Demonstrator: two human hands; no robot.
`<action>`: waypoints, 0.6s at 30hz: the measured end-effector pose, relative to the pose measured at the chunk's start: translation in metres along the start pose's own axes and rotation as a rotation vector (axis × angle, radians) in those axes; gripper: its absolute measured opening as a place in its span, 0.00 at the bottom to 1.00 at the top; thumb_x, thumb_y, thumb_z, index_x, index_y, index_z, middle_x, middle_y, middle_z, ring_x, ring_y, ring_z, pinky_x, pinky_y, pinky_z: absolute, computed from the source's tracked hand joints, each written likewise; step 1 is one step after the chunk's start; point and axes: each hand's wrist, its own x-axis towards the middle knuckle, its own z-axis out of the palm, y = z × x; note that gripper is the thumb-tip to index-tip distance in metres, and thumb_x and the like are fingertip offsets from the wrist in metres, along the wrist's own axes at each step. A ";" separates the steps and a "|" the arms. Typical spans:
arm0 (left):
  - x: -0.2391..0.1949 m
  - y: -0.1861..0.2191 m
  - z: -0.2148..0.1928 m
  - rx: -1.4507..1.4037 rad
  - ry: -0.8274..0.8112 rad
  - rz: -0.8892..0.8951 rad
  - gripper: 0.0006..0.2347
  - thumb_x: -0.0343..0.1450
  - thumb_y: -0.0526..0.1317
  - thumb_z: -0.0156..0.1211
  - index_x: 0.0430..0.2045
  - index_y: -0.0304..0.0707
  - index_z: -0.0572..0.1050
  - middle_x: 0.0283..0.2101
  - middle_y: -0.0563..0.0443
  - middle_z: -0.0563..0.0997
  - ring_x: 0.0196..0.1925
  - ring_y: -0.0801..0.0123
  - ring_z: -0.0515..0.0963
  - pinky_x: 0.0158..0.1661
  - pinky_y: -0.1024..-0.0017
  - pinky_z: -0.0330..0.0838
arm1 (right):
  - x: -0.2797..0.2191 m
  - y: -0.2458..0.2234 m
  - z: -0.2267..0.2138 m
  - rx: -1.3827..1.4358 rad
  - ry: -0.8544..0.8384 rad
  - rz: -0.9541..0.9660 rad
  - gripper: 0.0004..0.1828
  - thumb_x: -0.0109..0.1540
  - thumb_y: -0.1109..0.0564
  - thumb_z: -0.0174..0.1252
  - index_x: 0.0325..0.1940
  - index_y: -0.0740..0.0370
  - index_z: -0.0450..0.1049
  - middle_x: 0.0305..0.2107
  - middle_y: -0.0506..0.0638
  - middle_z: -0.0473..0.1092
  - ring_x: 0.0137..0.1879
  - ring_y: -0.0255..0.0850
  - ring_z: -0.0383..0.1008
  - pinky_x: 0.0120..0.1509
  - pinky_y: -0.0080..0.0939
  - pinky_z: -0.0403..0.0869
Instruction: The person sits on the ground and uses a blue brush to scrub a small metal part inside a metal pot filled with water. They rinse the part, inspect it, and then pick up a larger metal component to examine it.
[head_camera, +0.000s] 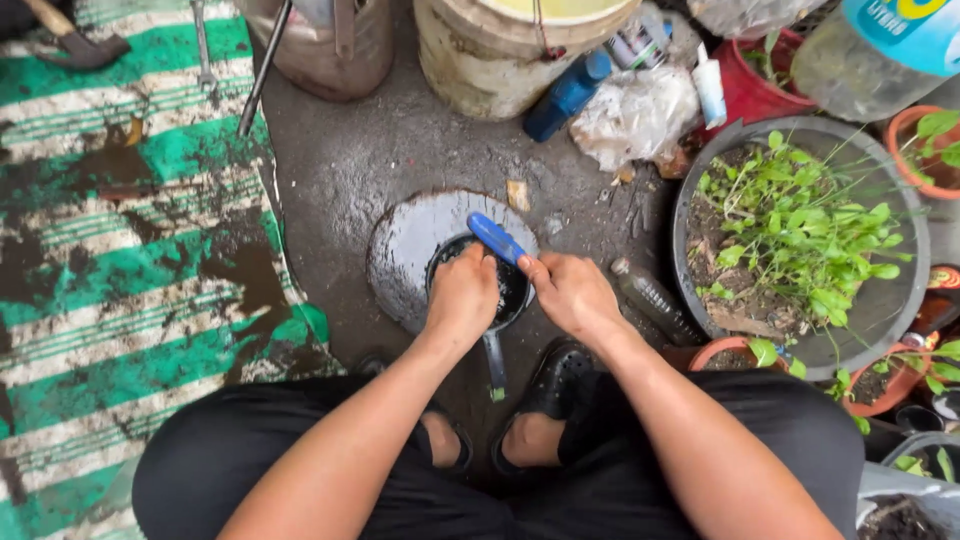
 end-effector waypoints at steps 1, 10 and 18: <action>0.004 -0.013 0.008 -0.001 -0.007 -0.007 0.20 0.84 0.39 0.46 0.64 0.18 0.76 0.55 0.20 0.85 0.59 0.31 0.85 0.54 0.46 0.83 | -0.003 -0.003 0.001 0.000 -0.007 0.007 0.33 0.75 0.32 0.47 0.34 0.58 0.82 0.31 0.69 0.81 0.53 0.71 0.83 0.54 0.67 0.78; -0.008 0.006 -0.003 -0.075 0.066 -0.052 0.18 0.82 0.39 0.47 0.60 0.29 0.80 0.52 0.26 0.88 0.64 0.35 0.84 0.63 0.42 0.76 | -0.001 0.003 -0.008 -0.050 0.014 -0.008 0.33 0.74 0.29 0.48 0.37 0.56 0.82 0.34 0.70 0.81 0.56 0.70 0.82 0.56 0.67 0.78; -0.017 0.015 -0.015 -0.142 0.111 -0.063 0.19 0.82 0.41 0.48 0.64 0.27 0.78 0.55 0.29 0.87 0.67 0.37 0.82 0.65 0.43 0.74 | -0.001 0.005 -0.009 -0.038 0.001 -0.014 0.33 0.73 0.28 0.47 0.37 0.54 0.84 0.36 0.68 0.82 0.58 0.68 0.82 0.59 0.65 0.79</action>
